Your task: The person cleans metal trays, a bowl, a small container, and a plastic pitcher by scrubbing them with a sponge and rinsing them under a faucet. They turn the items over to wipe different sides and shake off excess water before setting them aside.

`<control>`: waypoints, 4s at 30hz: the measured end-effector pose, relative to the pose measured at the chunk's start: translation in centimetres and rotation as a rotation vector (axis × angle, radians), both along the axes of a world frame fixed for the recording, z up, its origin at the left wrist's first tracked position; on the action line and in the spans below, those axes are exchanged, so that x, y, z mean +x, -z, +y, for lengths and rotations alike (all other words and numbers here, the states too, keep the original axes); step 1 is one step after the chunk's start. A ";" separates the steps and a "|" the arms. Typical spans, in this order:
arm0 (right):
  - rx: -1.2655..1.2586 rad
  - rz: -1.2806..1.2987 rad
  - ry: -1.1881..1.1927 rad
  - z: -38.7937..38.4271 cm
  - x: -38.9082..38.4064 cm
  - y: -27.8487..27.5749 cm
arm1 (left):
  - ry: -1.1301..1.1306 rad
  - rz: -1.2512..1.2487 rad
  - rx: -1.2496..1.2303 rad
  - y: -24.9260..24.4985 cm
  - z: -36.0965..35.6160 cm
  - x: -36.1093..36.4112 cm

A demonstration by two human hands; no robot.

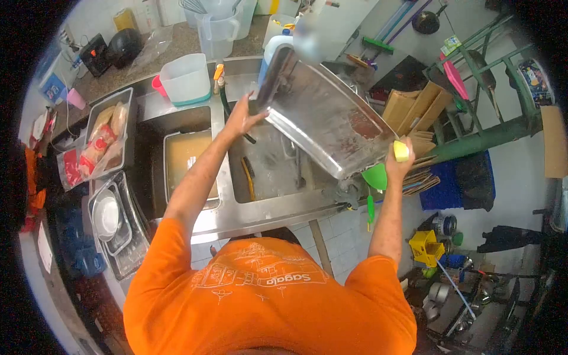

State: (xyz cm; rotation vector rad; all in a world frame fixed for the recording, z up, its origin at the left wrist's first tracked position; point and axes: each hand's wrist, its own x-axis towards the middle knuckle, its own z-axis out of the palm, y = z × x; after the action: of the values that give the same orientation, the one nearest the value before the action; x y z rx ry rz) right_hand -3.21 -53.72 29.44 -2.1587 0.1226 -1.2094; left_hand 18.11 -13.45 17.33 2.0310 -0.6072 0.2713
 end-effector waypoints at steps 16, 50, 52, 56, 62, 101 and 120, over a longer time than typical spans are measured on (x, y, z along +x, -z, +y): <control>0.006 0.322 -0.396 15.5 21.4 2.5 | -0.365 0.532 -0.257 7.2 19.2 -16.6; -0.335 0.729 -0.945 45.0 37.3 5.9 | -0.851 0.739 -0.516 11.6 17.7 -23.4; -0.110 0.705 -1.002 40.9 29.3 10.6 | -0.860 0.688 -0.516 10.6 16.5 -23.1; -0.156 1.111 -0.463 33.0 19.0 28.0 | -0.858 0.663 -0.516 8.5 14.7 -22.7; 0.004 0.689 -0.313 42.5 12.6 29.6 | -0.790 0.521 -0.338 7.3 12.5 -21.3; 0.221 0.341 -0.796 41.1 22.7 30.9 | -0.903 0.389 0.083 18.4 15.3 -21.0; -0.325 0.587 -0.969 44.9 12.9 29.6 | -0.889 0.211 -0.153 14.9 15.6 -17.2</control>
State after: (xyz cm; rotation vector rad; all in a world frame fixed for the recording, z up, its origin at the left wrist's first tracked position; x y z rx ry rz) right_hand 9.72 -8.83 -0.12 -2.2978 -0.8267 -0.0358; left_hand 0.93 2.12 2.48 2.0289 0.4700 0.5868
